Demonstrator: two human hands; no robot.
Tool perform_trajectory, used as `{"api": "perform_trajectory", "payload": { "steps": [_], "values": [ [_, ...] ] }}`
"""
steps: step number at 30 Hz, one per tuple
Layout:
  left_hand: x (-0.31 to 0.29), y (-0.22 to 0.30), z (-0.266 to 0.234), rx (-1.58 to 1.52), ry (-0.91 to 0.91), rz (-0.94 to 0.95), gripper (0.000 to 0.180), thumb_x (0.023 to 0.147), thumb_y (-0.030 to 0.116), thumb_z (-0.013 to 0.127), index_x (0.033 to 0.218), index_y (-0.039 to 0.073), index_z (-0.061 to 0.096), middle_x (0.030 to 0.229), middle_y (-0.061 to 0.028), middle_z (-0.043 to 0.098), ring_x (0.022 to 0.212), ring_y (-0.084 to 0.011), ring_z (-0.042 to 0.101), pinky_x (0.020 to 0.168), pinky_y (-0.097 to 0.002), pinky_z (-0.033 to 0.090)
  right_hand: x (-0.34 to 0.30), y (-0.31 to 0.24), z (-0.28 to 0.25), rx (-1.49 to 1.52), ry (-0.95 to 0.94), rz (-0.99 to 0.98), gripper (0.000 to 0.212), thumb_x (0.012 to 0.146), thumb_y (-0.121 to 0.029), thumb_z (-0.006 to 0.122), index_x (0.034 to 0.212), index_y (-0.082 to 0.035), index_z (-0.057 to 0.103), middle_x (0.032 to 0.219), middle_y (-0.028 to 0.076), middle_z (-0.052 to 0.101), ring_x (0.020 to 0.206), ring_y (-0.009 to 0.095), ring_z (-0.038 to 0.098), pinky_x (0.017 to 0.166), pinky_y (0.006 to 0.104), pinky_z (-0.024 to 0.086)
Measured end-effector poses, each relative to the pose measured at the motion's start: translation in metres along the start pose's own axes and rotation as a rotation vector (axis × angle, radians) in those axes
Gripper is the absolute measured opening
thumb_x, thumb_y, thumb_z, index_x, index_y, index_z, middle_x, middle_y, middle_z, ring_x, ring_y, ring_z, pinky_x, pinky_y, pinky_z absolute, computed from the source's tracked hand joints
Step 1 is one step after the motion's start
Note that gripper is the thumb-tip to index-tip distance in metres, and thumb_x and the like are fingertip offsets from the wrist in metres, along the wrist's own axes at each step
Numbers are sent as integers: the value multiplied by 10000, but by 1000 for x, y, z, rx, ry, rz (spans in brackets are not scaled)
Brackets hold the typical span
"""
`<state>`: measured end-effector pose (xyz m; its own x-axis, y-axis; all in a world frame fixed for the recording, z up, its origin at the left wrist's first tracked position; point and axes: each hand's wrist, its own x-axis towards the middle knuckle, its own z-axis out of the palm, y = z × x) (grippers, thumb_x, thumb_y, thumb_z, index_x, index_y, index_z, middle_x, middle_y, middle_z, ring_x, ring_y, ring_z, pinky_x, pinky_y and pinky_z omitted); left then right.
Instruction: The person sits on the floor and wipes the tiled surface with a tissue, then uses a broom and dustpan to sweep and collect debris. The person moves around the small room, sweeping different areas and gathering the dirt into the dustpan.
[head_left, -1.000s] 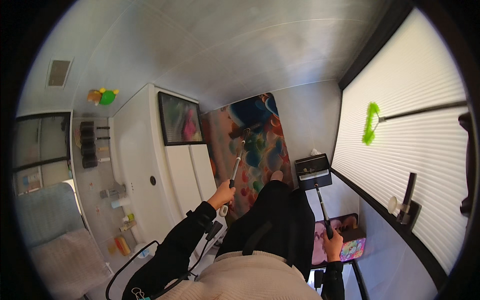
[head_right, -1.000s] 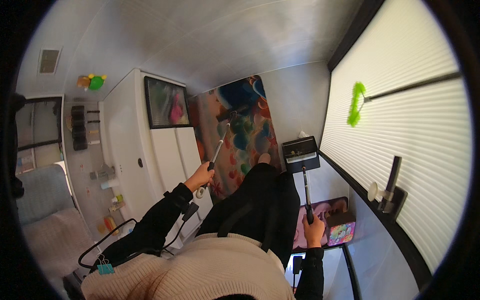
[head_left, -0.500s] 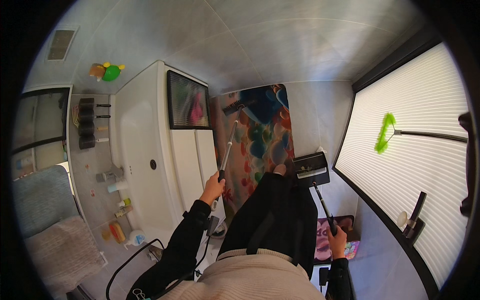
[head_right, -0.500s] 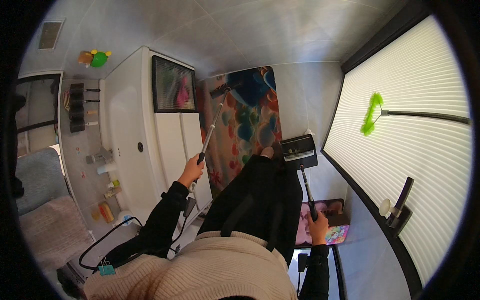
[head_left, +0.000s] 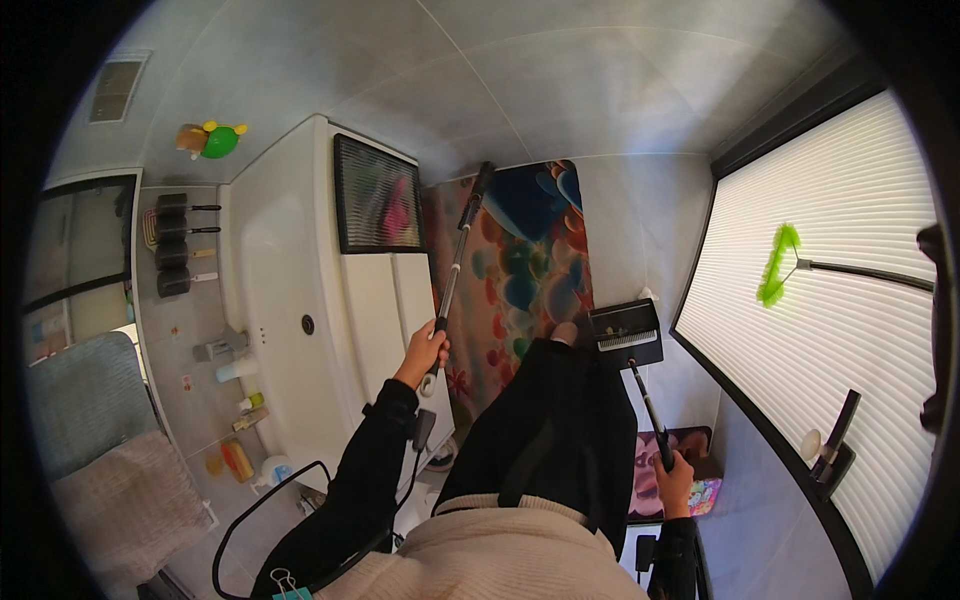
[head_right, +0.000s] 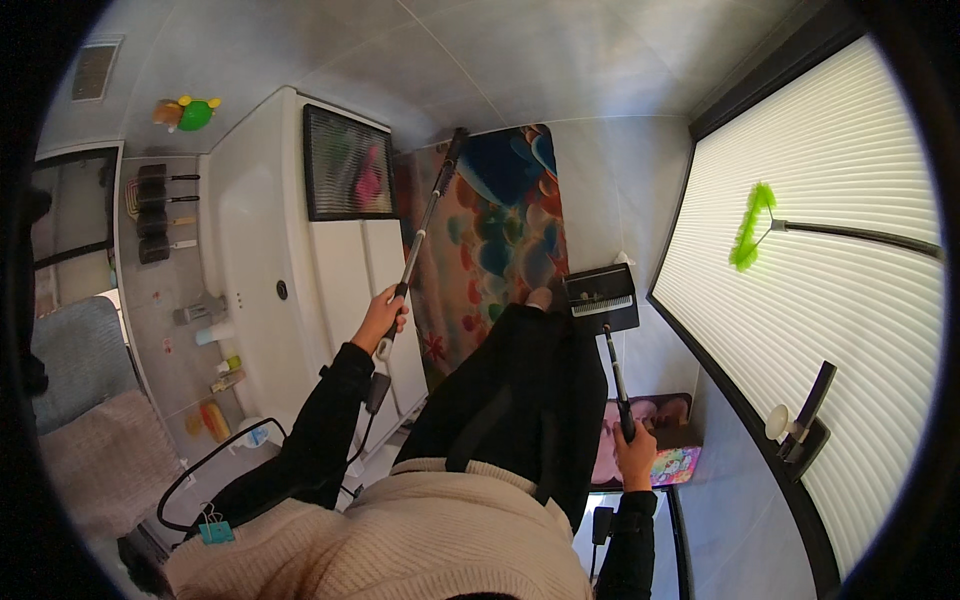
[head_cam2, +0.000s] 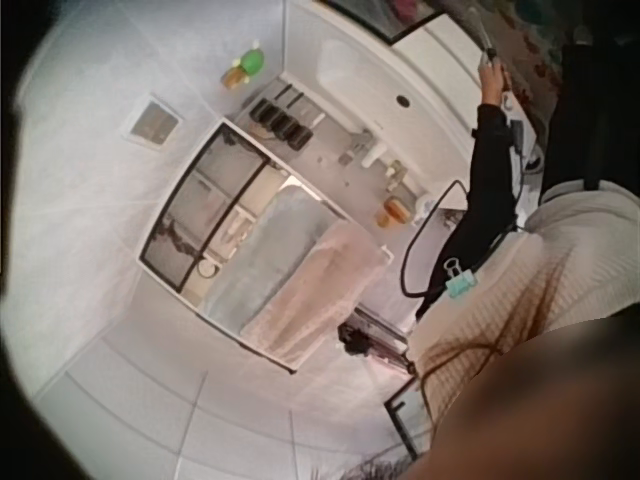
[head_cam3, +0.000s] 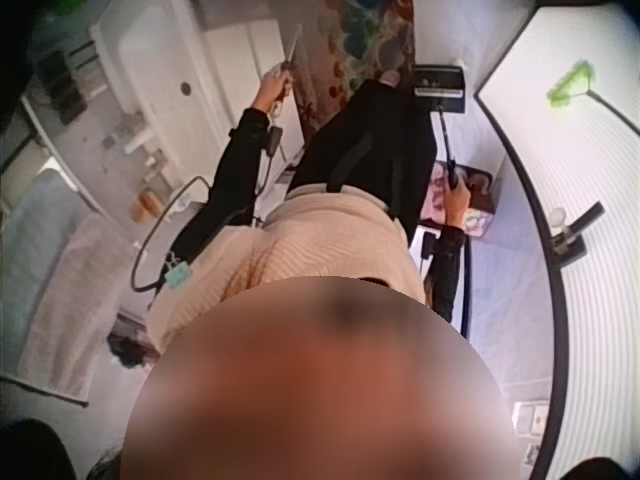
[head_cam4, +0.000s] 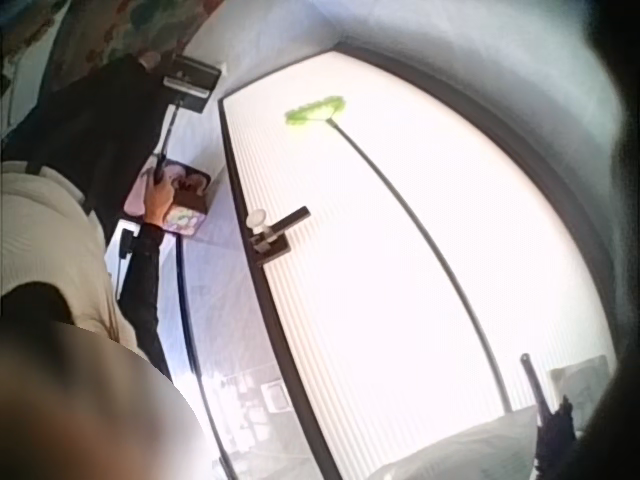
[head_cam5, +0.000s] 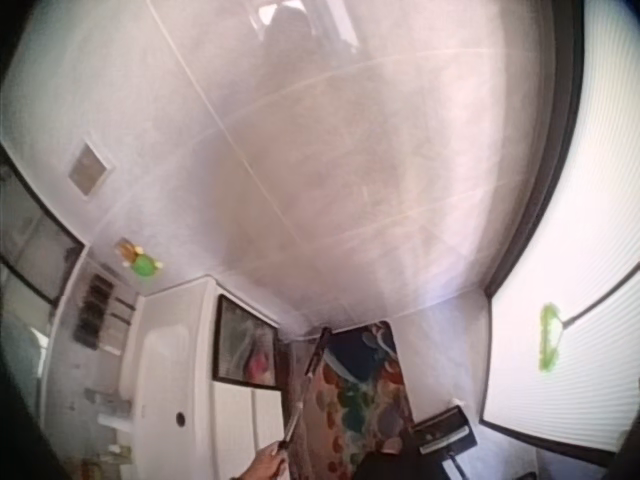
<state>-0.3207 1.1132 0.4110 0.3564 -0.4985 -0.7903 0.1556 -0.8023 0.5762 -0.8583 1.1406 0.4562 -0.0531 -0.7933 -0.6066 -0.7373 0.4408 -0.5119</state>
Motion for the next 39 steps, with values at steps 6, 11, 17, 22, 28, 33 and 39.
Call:
{"api": "perform_trajectory", "payload": {
  "steps": [6, 11, 17, 22, 28, 33, 39],
  "values": [
    [104, 3, 41, 29, -44, 50, 101, 911, 89, 474, 871, -1, 500, 617, -90, 523, 448, -205, 507, 417, -362, 436, -11, -17, -5, 68, -36, 18, 277, 845, -253, 681, 803, 2, 583, 551, 127, 491, 494, 191, 450, 493, 361, 396],
    [60, -13, 126, 271, -106, 26, 129, 921, 105, 506, 876, -15, 489, 572, -116, 551, 453, -232, 552, 435, -373, 457, -12, -16, -3, 108, -41, 54, 261, 835, -232, 685, 814, 6, 580, 564, 141, 464, 507, 185, 390, 503, 368, 387],
    [-65, 7, 90, -182, -320, -335, 237, 950, 129, 491, 1179, 71, 475, 688, -25, 507, 472, -80, 459, 413, -252, 424, -5, -1, -5, 39, -10, -59, 208, 858, -204, 667, 826, -5, 615, 531, 87, 539, 455, 164, 529, 458, 326, 405],
    [-71, 0, 71, -127, -190, -287, 459, 954, 147, 500, 1393, 82, 384, 717, -49, 521, 469, -86, 453, 411, -261, 428, -11, 17, -10, -72, 29, -77, 260, 845, -246, 676, 832, 5, 607, 555, 154, 540, 472, 273, 541, 479, 374, 412],
    [20, -30, 35, -71, -19, -129, 89, 922, 98, 472, 894, 41, 410, 616, -79, 498, 437, -186, 501, 382, -346, 430, -27, 44, -6, -15, -14, 26, 278, 831, -228, 685, 769, 9, 554, 561, 157, 511, 481, 276, 491, 487, 382, 386],
    [45, -41, 76, -228, -85, -151, 103, 889, 76, 504, 874, 33, 412, 596, -130, 523, 436, -261, 521, 421, -393, 453, -36, 77, 2, 52, 27, 22, 252, 852, -187, 675, 773, 8, 537, 576, 56, 454, 537, 132, 400, 492, 322, 357],
    [-76, -57, 146, -330, -294, -443, 287, 952, 121, 475, 1236, 148, 439, 651, -26, 450, 468, -104, 421, 434, -294, 409, -42, 104, 4, 186, 118, 80, 188, 865, -161, 655, 842, 14, 588, 617, 18, 498, 580, 92, 431, 519, 283, 378]
  ]
}}
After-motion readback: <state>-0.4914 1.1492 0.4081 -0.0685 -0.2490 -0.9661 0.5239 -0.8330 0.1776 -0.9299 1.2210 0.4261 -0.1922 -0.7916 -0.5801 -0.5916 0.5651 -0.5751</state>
